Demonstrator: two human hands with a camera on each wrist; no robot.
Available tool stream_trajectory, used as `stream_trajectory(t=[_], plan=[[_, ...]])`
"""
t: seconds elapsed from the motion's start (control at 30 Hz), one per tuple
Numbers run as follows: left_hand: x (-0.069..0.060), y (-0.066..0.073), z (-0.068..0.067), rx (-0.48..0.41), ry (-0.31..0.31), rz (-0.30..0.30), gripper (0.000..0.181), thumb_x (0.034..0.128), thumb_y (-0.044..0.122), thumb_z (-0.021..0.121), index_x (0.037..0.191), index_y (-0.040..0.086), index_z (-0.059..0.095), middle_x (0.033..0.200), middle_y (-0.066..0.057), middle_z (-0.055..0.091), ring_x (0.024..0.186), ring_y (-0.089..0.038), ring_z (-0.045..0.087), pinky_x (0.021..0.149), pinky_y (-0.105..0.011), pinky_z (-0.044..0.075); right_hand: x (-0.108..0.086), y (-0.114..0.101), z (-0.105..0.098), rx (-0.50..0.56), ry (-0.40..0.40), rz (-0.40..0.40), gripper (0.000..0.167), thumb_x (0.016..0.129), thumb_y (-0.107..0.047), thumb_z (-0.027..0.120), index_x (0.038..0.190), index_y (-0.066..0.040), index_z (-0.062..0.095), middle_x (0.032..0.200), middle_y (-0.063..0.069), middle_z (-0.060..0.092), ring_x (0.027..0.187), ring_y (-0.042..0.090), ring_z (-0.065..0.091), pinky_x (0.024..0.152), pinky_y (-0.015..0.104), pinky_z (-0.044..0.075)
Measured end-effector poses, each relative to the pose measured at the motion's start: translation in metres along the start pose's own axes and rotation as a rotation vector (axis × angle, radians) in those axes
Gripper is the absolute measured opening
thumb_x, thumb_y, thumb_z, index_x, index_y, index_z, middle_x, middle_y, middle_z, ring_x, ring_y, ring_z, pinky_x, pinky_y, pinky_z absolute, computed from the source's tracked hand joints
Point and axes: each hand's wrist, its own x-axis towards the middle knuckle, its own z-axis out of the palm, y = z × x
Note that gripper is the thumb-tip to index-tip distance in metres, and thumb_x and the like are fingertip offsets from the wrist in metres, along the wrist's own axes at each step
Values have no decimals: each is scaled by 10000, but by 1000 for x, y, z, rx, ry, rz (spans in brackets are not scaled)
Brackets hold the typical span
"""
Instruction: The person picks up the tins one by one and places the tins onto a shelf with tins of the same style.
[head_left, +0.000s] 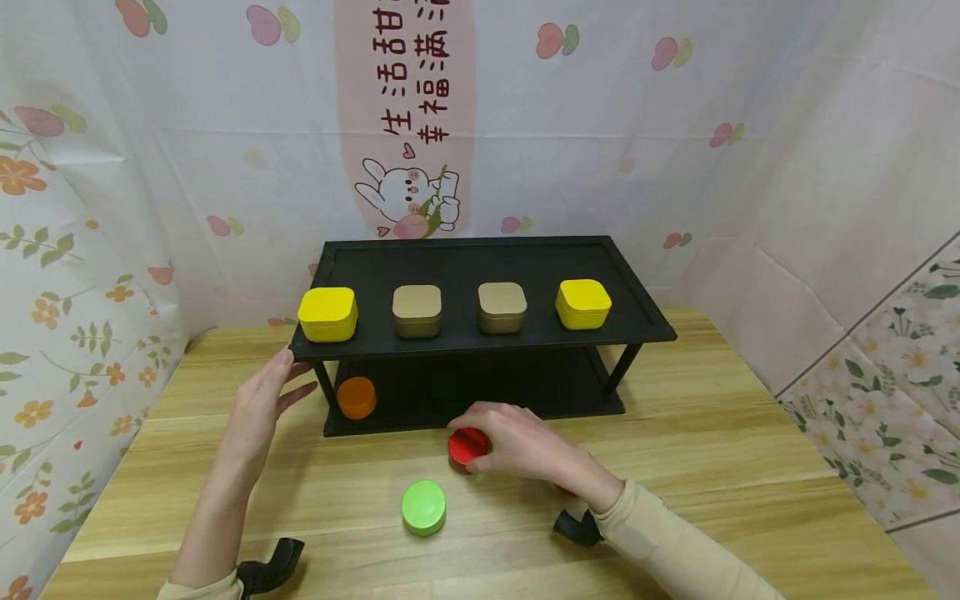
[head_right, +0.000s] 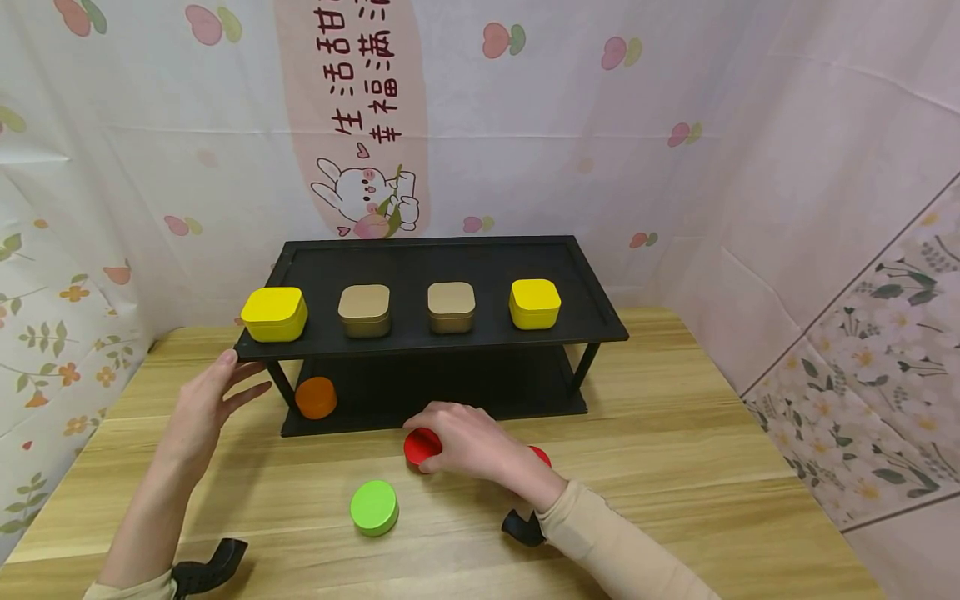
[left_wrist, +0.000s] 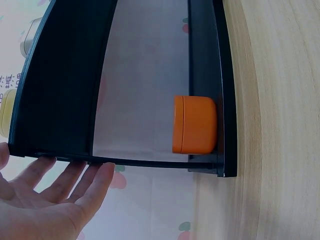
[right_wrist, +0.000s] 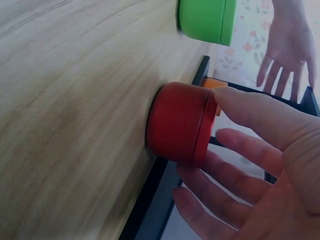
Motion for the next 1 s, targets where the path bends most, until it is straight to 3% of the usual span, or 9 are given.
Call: stream_trajectory(t=[1.0], plan=[[1,0,-1,8,6,-10,651,1100,475,404,1541,-2,437,1418,66,530,1233,-30,555,949,-87,547,7,1,1,-44,54,-54,478,831,-237,855,1284,-155,729,1247,10,716,1007,134,662,799,209,574]])
